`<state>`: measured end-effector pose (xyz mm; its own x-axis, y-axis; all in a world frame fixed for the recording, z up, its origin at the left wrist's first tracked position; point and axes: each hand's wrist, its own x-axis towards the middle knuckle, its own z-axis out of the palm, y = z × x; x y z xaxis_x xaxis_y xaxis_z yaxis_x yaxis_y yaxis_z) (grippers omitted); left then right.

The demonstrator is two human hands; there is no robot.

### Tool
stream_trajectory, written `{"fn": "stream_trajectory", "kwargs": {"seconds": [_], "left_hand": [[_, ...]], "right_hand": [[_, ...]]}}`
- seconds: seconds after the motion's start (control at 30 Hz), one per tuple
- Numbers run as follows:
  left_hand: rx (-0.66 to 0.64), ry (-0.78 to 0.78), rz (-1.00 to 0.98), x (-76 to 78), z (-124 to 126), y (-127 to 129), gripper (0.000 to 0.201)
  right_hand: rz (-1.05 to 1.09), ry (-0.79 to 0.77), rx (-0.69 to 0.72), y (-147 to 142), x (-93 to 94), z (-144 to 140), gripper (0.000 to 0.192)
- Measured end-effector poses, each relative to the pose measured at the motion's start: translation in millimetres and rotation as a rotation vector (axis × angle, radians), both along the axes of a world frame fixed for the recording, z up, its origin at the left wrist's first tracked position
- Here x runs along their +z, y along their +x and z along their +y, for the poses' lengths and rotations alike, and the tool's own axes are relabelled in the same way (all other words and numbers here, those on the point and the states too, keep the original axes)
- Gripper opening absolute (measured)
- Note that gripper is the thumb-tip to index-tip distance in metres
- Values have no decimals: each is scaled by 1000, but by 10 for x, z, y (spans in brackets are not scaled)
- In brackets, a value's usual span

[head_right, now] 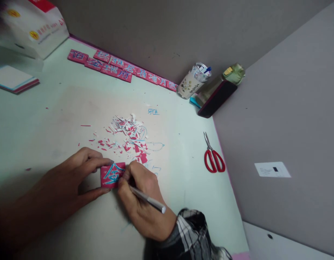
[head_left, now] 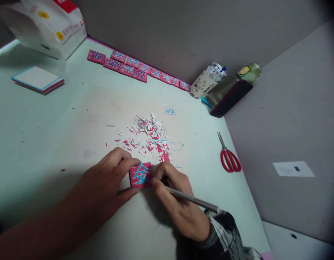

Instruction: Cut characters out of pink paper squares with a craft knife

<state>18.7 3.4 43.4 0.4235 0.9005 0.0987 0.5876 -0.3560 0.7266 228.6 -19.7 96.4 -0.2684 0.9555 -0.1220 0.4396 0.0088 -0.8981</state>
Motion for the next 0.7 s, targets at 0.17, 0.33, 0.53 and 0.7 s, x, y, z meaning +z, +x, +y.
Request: {"fn": "stream_trajectory", "kwargs": {"seconds": [0.17,0.33,0.53,0.7], "left_hand": [[3,-41,3,42,16,7,27],[-6,-49,13,52,19,20,26],[-12,-14,21,27,-3,-3,27],[-19,-30,38,58,17,9,26]], "right_hand": [[-11,22,5,-8,22,2,19],[-17,16,10,-4,19,-6,18],[-10,6,12,-3,29,-8,19],[11,1,-2,4,8,-27,19]]}}
